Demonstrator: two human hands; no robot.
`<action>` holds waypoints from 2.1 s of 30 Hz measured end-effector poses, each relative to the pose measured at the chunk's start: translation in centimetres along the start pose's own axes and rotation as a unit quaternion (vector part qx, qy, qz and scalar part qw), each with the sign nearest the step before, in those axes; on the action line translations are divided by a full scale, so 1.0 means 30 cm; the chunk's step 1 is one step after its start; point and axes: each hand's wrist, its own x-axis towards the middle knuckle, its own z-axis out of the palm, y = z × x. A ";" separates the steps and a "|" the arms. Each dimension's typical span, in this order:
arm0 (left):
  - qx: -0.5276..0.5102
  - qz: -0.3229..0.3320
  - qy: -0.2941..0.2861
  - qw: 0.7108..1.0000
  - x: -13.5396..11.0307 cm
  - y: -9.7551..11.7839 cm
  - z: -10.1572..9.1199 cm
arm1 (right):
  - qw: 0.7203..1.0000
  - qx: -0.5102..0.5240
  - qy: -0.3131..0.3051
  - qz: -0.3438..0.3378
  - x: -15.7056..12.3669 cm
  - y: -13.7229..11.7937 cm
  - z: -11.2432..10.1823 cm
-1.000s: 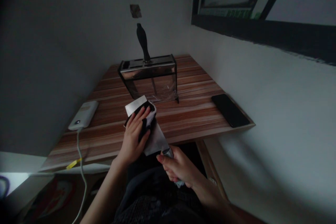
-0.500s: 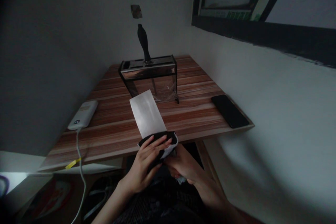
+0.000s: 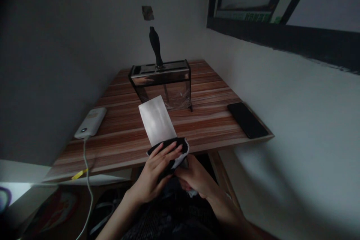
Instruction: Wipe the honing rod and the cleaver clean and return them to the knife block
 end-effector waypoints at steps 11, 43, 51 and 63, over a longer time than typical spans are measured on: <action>0.095 -0.067 0.104 0.988 0.099 -0.043 -0.124 | 0.999 0.011 -0.029 0.016 -0.022 -0.005 0.011; 0.074 0.015 0.038 0.996 0.128 -0.021 -0.067 | 1.000 -0.005 0.016 -0.014 0.045 -0.084 -0.024; 0.059 0.069 -0.010 0.996 0.112 -0.027 -0.045 | 0.999 0.001 0.038 -0.011 0.047 -0.063 -0.042; 0.109 -0.007 0.098 0.989 0.155 -0.158 -0.155 | 0.999 -0.005 -0.028 0.016 0.050 -0.071 -0.031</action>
